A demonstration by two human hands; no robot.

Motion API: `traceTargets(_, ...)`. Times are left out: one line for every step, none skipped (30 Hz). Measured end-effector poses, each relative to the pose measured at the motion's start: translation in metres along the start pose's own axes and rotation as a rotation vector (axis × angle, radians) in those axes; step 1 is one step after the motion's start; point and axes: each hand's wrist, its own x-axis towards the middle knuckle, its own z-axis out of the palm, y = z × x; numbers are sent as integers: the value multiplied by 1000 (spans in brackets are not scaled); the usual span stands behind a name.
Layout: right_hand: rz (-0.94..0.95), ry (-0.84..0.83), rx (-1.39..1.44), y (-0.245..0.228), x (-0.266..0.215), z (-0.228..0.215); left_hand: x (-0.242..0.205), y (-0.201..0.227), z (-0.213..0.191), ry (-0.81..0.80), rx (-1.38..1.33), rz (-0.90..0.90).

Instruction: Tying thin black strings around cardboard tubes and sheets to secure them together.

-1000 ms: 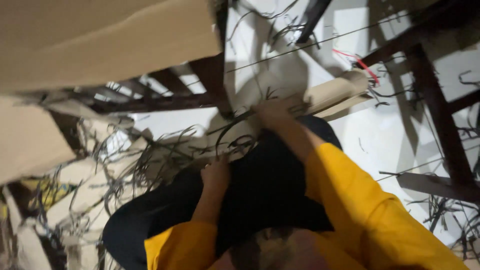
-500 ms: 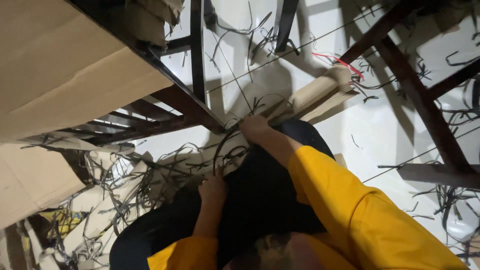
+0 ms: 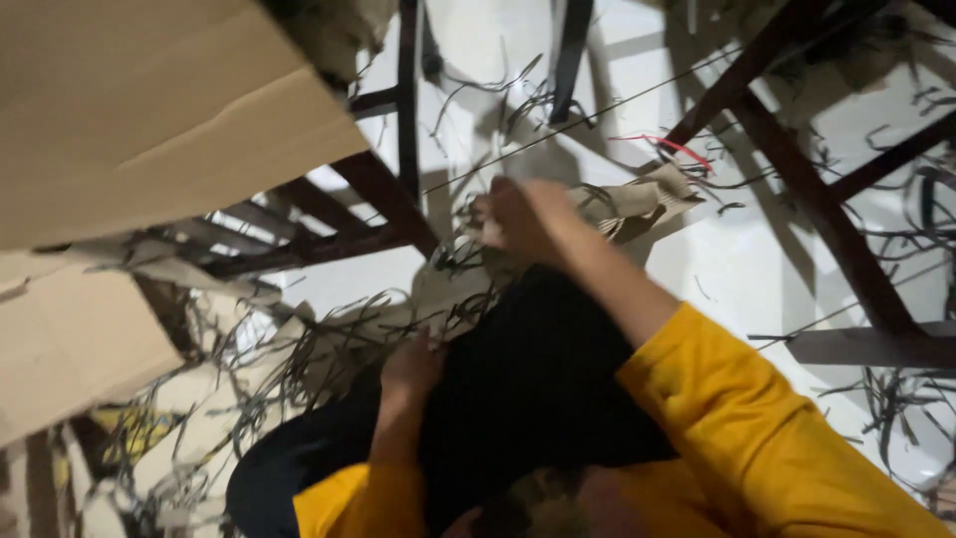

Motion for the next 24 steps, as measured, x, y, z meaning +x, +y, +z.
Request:
traceTargets(-17, -9, 6, -5, -4, -17, 1, 0, -10, 1, -8, -18)
traceTargets(-48, 23, 100, -10, -8, -34, 2, -1, -21, 95, 36, -97)
traceTargets(-78, 58, 190, -14, -10, -53, 6, 0, -34, 193, 81, -172)
traceTargets(-94, 53, 193, -22, -8, -58, 21, 2, -35, 197, 74, -186)
traceTargets(-171, 67, 291, -29, -5, -64, 36, 5, -37, 309, 40, -197)
traceTargets(-248, 80, 390, -37, -2, -70, 52, 7, -40, 422, 6, -208)
traceTargets(-264, 73, 391, -41, 1, -69, 50, 9, -38, 427, -1, -223)
traceTargets(-387, 124, 448, -45, 5, -68, 48, 10, -36, 640, -142, -73)
traceTargets(-509, 175, 505, -49, 10, -67, 47, 12, -35, 852, -279, 82)
traceTargets(-522, 169, 506, -60, 8, -72, 60, 8, -26, 860, -282, 69)
traceTargets(-532, 161, 577, -69, 5, -77, 74, 4, -18, 881, -479, 207)
traceTargets(-541, 152, 647, -78, 1, -83, 88, 1, -10, 895, -675, 348)
traceTargets(-546, 153, 644, -85, 5, -89, 84, 8, -11, 901, -676, 349)
traceTargets(-562, 160, 663, -92, 8, -95, 80, 14, -11, 659, -733, 321)
traceTargets(-575, 167, 682, -98, 10, -100, 76, 21, -10, 412, -780, 292)
traceTargets(-577, 170, 680, -105, 12, -104, 107, 13, 45, 414, -779, 295)
traceTargets(-552, 204, 712, -112, 13, -108, 138, 5, 90, 654, -142, 324)
traceTargets(-526, 237, 743, -119, 15, -111, 178, 4, 123, 845, 512, 327)
traceTargets(-528, 232, 747, -122, 17, -108, 153, 16, 106, 842, 511, 321)
traceTargets(-493, 222, 721, -126, 20, -103, 128, 28, 89, 518, 126, 347)
traceTargets(-460, 210, 693, -129, 23, -100, 104, 41, 73, 187, -254, 358)
traceTargets(-463, 203, 696, -130, 23, -94, 96, 46, 69, 187, -259, 352)
traceTargets(-438, 214, 719, -132, 25, -89, 89, 51, 64, 32, -325, 334)
traceTargets(-413, 225, 741, -134, 26, -84, 82, 57, 59, -123, -390, 316)
